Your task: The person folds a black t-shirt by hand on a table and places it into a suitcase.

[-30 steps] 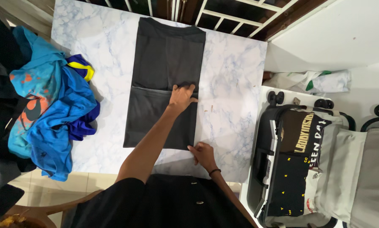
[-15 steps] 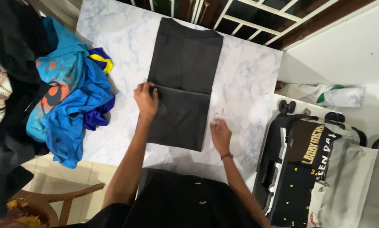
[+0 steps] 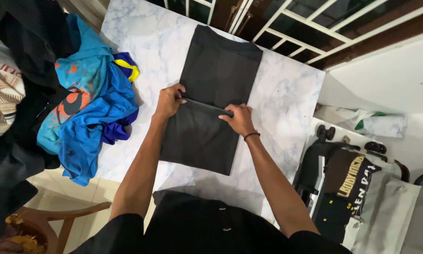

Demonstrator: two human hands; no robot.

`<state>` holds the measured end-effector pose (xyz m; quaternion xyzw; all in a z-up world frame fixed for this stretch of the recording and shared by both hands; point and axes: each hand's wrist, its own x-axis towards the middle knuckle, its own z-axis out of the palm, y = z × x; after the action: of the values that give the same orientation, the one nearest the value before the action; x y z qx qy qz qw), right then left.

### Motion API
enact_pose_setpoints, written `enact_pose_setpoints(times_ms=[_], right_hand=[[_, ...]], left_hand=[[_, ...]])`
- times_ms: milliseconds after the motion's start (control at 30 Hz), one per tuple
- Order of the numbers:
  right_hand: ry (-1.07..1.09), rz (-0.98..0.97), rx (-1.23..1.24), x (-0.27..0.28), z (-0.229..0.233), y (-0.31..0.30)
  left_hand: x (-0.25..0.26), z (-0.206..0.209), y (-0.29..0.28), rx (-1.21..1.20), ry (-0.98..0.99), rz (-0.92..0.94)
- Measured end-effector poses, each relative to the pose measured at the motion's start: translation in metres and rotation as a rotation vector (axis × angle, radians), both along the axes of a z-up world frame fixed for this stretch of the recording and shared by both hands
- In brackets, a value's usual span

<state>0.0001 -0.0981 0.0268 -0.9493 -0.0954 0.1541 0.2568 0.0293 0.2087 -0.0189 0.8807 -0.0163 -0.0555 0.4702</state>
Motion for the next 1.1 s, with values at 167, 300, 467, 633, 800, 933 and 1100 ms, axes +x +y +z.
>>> enact_pose_setpoints(times_ms=[167,300,467,633,800,933,1100], right_hand=[[0.073,-0.148,0.148,0.006,-0.024,-0.013],[0.01,-0.131,0.21,0.004,-0.024,-0.017],[0.056,-0.274,0.2,-0.007,-0.009,-0.009],[-0.206,-0.238,0.153,-0.018,-0.015,0.002],[-0.287,-0.29,0.062,-0.034,-0.026,0.002],[-0.419,-0.38,0.041,-0.048,-0.021,-0.011],[-0.596,-0.398,0.014,-0.08,-0.007,0.001]], left_hand=[[-0.003,-0.017,0.009,-0.219,0.002,0.119],[-0.003,-0.006,0.001,-0.184,-0.001,0.147],[-0.003,0.008,-0.014,-0.024,-0.234,0.117],[-0.008,0.011,-0.022,-0.042,-0.188,0.362],[-0.005,0.003,-0.008,-0.159,-0.148,0.445],[-0.019,0.015,-0.006,0.059,-0.303,0.388],[-0.056,0.032,-0.051,0.264,-0.415,0.004]])
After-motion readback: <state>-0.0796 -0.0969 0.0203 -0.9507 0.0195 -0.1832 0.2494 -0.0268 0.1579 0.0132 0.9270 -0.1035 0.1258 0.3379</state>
